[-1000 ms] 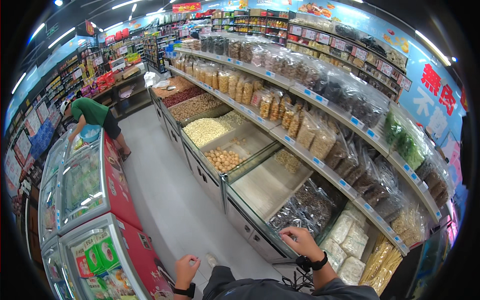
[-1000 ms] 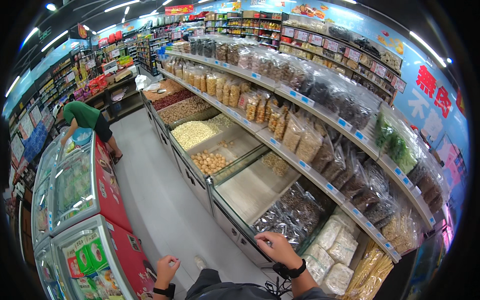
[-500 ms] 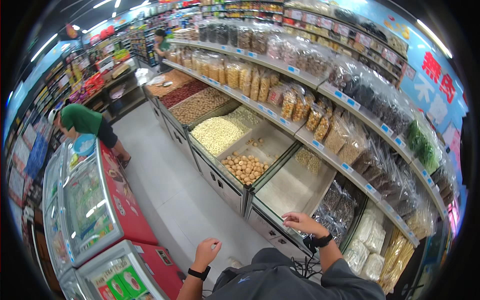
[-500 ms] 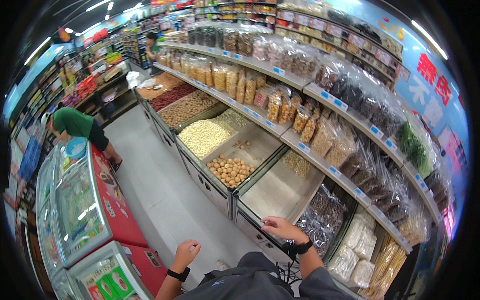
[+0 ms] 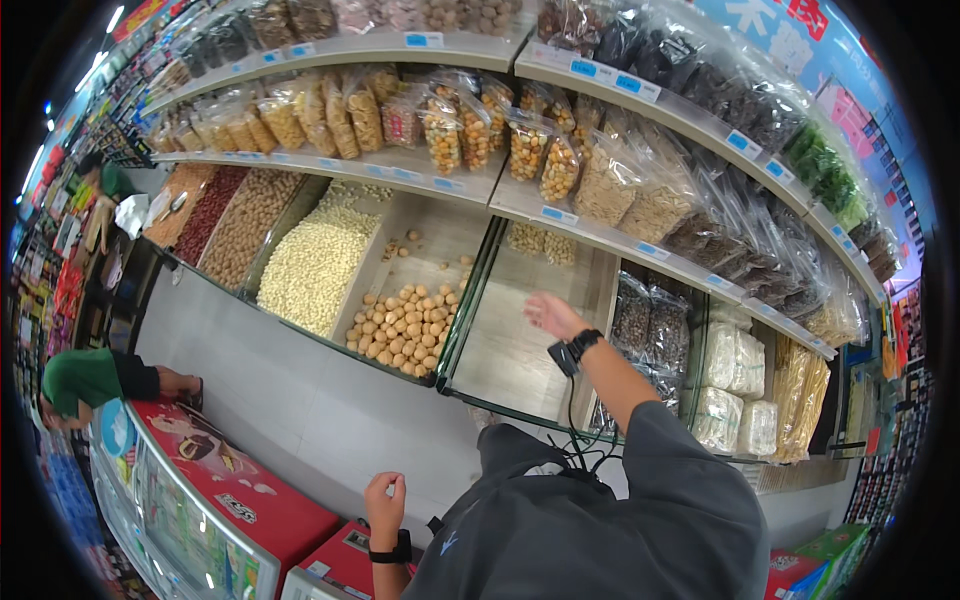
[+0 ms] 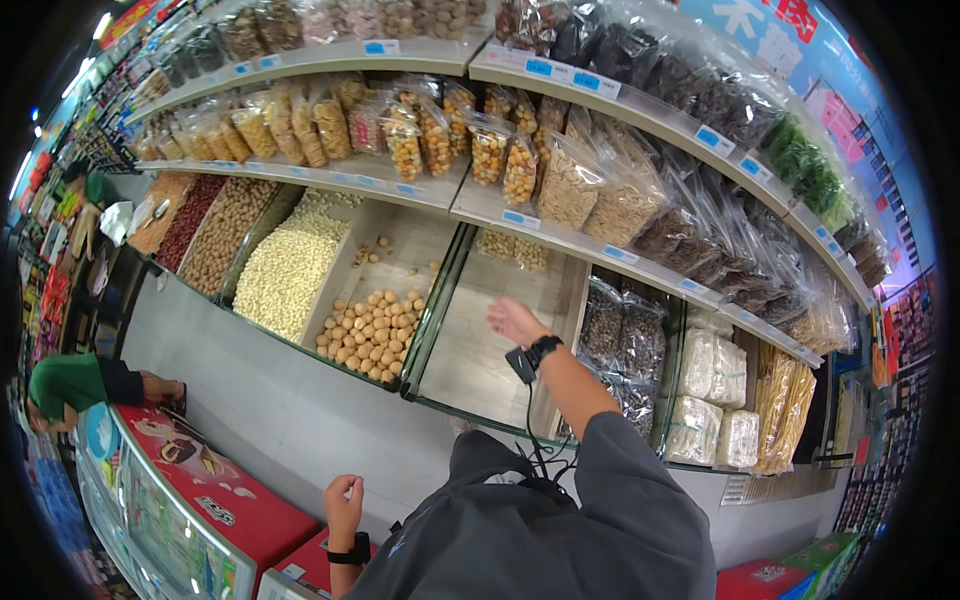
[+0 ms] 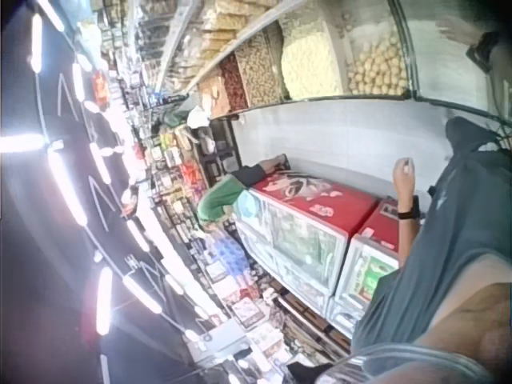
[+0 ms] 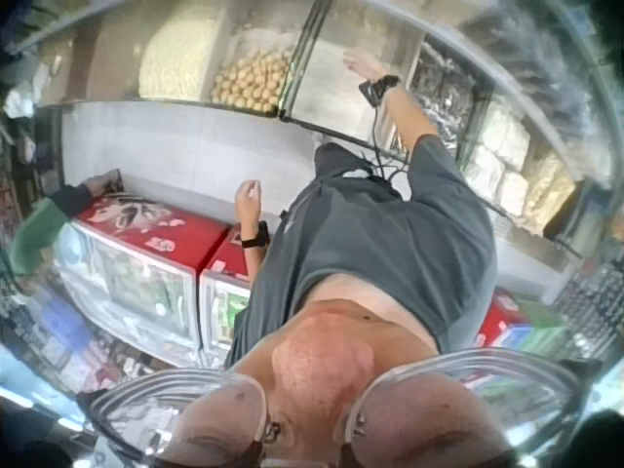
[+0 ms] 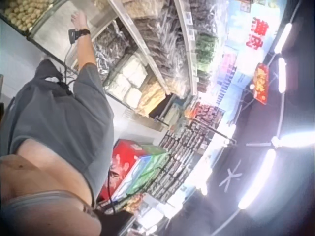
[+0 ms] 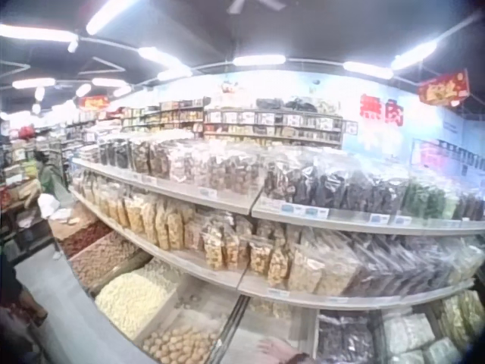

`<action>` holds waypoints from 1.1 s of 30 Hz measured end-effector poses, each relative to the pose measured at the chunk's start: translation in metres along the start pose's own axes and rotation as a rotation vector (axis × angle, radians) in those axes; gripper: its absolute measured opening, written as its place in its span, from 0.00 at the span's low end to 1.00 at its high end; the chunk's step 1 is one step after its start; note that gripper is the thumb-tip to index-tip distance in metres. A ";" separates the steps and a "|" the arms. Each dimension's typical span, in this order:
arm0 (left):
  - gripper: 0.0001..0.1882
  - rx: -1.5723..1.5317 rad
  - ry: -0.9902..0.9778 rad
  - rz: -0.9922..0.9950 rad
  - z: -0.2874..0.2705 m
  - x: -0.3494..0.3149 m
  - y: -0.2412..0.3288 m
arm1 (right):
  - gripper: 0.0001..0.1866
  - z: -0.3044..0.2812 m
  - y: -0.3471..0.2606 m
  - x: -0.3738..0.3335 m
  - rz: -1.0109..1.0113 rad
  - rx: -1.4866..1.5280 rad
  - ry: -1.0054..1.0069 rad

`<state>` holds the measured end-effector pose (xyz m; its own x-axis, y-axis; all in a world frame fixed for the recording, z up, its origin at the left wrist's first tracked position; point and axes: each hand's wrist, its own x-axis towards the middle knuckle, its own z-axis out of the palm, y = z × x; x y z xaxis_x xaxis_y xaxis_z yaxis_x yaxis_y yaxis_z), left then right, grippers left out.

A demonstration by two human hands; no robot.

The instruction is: The person picks up bags of nuts from a display shelf and places them on the glass top of a nearby chest freezer.

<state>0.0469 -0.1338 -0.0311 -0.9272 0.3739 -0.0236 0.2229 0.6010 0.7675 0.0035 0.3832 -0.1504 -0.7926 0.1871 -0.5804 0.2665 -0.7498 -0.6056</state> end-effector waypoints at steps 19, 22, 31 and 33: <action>0.03 0.116 -0.215 -0.278 0.016 0.162 0.033 | 0.34 -0.171 -0.103 0.211 -0.339 -1.014 1.157; 0.03 0.175 -0.240 -0.225 0.013 0.179 0.037 | 0.35 -0.186 -0.115 0.216 -0.277 -0.930 1.061; 0.03 0.128 -0.295 -0.028 0.003 0.218 0.027 | 0.37 -0.149 -0.073 0.182 -0.221 -0.488 0.525; 0.03 0.093 -0.331 0.071 0.003 0.229 0.019 | 0.37 -0.126 -0.054 0.155 -0.214 -0.405 0.412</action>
<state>-0.1599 -0.0345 -0.0236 -0.7639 0.6168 -0.1899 0.3240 0.6210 0.7137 -0.0650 0.5325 -0.2762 -0.5960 0.5971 -0.5369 0.3765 -0.3828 -0.8436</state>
